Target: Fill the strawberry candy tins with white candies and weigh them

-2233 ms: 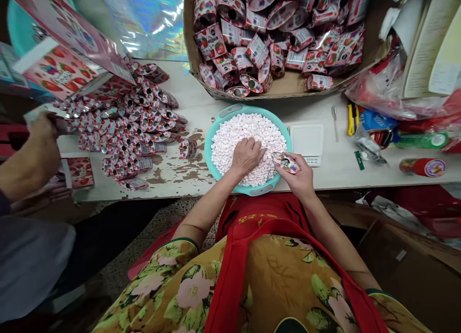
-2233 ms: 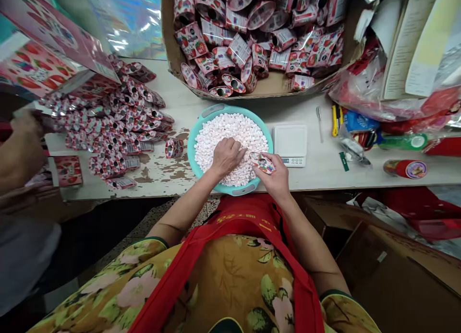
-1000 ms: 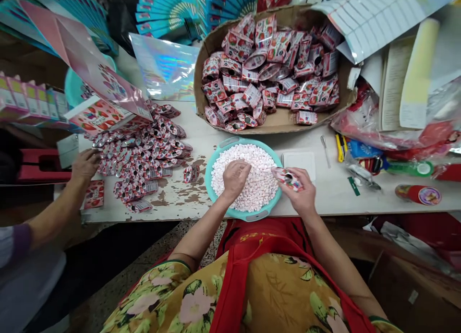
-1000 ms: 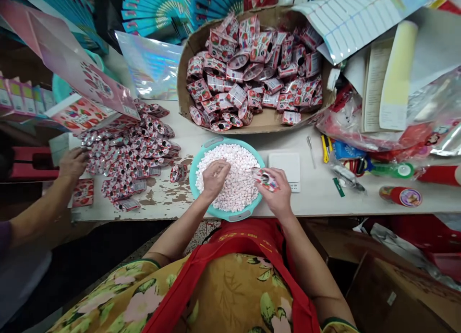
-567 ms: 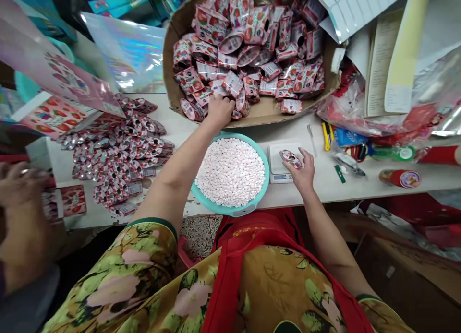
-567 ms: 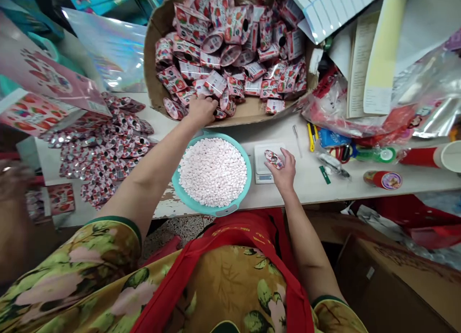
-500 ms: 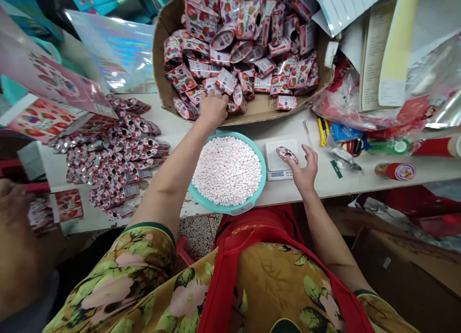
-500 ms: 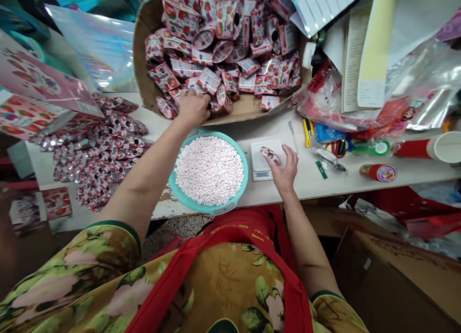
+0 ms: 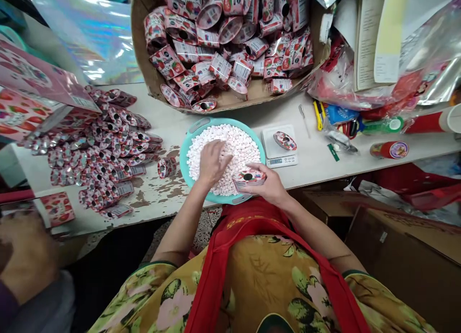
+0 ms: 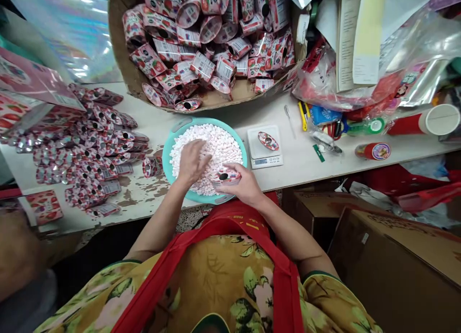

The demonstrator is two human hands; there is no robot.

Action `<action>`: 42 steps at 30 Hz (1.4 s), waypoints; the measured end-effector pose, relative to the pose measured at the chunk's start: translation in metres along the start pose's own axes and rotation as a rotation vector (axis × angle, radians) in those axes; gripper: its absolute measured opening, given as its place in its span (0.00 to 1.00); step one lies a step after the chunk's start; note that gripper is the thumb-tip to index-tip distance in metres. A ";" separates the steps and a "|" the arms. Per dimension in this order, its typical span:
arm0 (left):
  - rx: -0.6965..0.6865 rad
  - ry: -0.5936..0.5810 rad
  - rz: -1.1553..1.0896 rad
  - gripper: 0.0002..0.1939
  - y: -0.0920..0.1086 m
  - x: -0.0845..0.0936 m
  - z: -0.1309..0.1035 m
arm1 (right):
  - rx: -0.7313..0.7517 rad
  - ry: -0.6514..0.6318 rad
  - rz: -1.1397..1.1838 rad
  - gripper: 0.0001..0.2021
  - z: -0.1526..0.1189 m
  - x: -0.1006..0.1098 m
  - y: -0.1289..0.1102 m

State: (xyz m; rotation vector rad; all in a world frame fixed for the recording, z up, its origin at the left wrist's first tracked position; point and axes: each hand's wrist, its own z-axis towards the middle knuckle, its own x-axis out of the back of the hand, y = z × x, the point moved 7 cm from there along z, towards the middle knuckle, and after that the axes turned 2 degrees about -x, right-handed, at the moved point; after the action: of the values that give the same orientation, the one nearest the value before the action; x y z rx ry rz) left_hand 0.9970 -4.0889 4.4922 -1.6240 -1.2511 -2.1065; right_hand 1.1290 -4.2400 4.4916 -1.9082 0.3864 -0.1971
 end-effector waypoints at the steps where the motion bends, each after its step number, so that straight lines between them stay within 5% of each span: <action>1: 0.002 -0.002 0.076 0.25 -0.004 -0.009 0.001 | -0.030 -0.025 0.030 0.32 -0.006 -0.002 0.007; 6: 0.015 -0.033 0.274 0.26 0.003 -0.028 0.005 | -0.192 0.009 0.188 0.28 -0.026 0.000 0.033; 13: -0.016 0.005 0.221 0.18 0.005 -0.036 0.006 | -0.176 0.181 0.149 0.34 -0.018 0.012 0.032; 17: 0.087 0.162 -0.063 0.11 -0.008 -0.026 0.008 | -0.120 0.215 0.049 0.31 -0.009 0.004 0.022; 21: 0.313 0.399 -0.662 0.12 -0.010 0.003 -0.003 | 0.071 0.207 -0.174 0.22 -0.003 -0.019 -0.001; 24: 0.423 0.430 -1.190 0.14 0.009 0.015 -0.013 | 0.209 0.151 -0.341 0.17 0.002 -0.043 -0.019; 27: 0.388 0.447 -1.503 0.14 0.032 0.026 -0.018 | 0.243 0.128 -0.456 0.16 0.007 -0.058 -0.028; 42: 0.505 0.410 -1.487 0.24 0.037 0.017 -0.007 | 0.219 0.203 -0.559 0.13 0.015 -0.056 -0.033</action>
State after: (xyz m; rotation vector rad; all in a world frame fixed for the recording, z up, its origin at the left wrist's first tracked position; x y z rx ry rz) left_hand 1.0086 -4.1113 4.5253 0.2047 -2.8978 -2.0403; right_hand 1.0877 -4.1963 4.5196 -1.7432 -0.0467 -0.7741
